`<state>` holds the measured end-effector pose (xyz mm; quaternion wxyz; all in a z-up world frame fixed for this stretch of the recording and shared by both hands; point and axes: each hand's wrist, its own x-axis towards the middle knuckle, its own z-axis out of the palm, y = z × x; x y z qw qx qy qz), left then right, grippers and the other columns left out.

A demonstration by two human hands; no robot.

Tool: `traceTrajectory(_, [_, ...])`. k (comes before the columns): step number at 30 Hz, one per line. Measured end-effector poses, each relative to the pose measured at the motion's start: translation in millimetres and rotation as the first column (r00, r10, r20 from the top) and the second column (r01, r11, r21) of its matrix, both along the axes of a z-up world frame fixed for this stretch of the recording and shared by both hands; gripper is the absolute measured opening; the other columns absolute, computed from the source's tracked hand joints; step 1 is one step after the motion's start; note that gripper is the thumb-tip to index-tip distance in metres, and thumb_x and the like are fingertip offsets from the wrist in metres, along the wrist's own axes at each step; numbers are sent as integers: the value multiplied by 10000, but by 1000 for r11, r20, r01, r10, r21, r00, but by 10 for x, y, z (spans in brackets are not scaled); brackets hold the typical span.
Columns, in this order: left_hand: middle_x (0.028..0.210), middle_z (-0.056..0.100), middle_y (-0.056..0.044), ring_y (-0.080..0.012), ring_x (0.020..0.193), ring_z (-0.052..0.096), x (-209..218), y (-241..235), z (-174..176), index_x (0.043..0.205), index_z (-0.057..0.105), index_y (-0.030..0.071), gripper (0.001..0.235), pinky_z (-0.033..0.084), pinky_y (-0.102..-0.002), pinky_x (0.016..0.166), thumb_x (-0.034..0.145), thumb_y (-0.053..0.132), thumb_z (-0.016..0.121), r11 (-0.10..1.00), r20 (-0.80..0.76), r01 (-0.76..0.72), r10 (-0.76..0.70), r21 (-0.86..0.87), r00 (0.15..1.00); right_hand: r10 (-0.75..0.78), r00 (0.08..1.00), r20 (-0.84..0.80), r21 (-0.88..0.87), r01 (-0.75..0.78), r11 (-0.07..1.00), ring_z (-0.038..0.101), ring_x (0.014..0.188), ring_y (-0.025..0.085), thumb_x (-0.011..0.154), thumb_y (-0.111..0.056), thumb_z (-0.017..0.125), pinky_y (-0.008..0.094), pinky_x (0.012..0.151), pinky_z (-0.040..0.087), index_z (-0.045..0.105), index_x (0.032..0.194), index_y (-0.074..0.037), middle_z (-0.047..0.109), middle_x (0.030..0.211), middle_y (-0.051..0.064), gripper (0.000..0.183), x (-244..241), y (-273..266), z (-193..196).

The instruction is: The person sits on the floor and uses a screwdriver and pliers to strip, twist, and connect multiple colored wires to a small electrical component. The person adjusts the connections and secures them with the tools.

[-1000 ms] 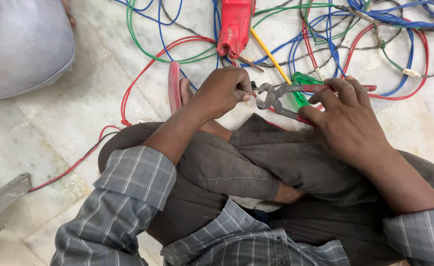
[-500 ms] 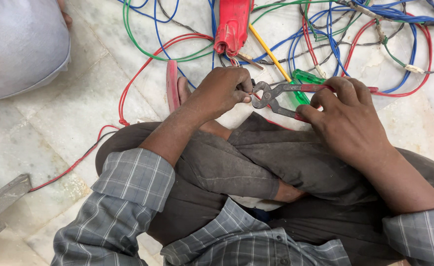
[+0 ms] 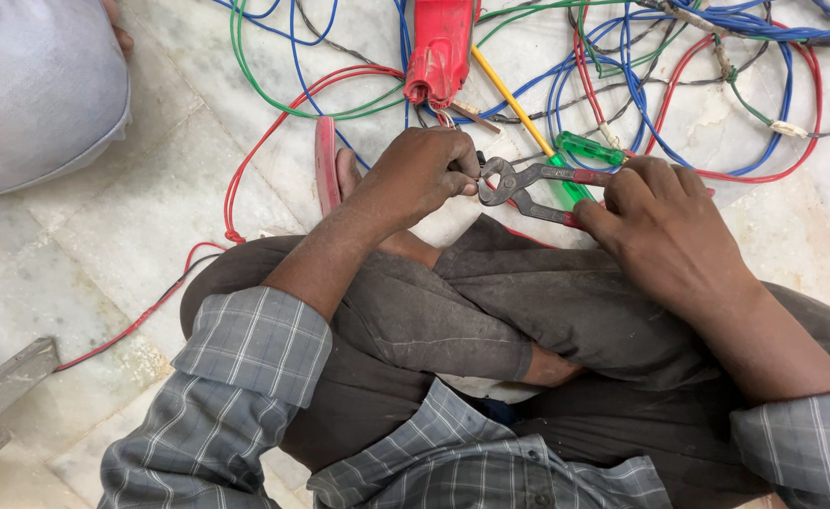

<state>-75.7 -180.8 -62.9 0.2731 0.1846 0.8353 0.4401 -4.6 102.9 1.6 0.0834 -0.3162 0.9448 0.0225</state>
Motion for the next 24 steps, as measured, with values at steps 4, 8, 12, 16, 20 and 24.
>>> traceTrajectory(4, [832,730,-78,-200,790,718,5,-7,41,842,708,40,106,535,-369,725,837,107,790,1000,-34,6,-6,18,999,-91,993,-75,-157,78,984,606,1090,298,921,-84,582,401,911,524,648,1290,-42,621,1179,146,377,0,5,-85])
traceTrajectory(8, [849,702,-84,-235,819,685,15,15,87,843,689,33,132,519,-389,723,838,104,800,998,-158,23,-13,62,987,-139,988,-64,-55,136,989,606,1091,278,981,-119,619,402,925,508,632,1366,-73,625,1195,103,388,-29,17,-186])
traceTrajectory(12, [897,673,-72,-221,818,683,38,-9,156,902,644,34,154,530,-376,737,847,95,775,994,-107,-6,18,110,994,-250,968,-10,22,251,968,611,1035,266,916,-182,713,438,884,470,654,1287,-180,630,1081,50,376,-46,63,-223])
traceTrajectory(16, [897,664,-84,-255,848,672,45,-20,193,895,643,31,134,514,-400,752,860,70,766,991,-209,11,18,137,978,-254,967,-25,-19,254,967,607,1074,271,790,-217,795,453,968,458,623,1364,-191,628,1134,48,600,-54,67,-243])
traceTrajectory(20, [914,663,-85,-282,893,670,44,-2,189,894,664,50,113,512,-418,781,845,68,764,988,-307,43,4,146,952,-205,979,-15,3,205,979,590,1120,270,773,-195,838,441,978,454,524,1564,-201,620,1237,58,851,-55,59,-263])
traceTrajectory(24, [921,672,-72,-272,892,674,47,13,165,890,680,63,98,514,-419,785,859,104,764,989,-256,19,20,148,967,-209,976,65,-5,209,978,571,1151,309,579,-235,902,466,976,447,432,1599,-151,597,1300,98,1126,-59,49,-257])
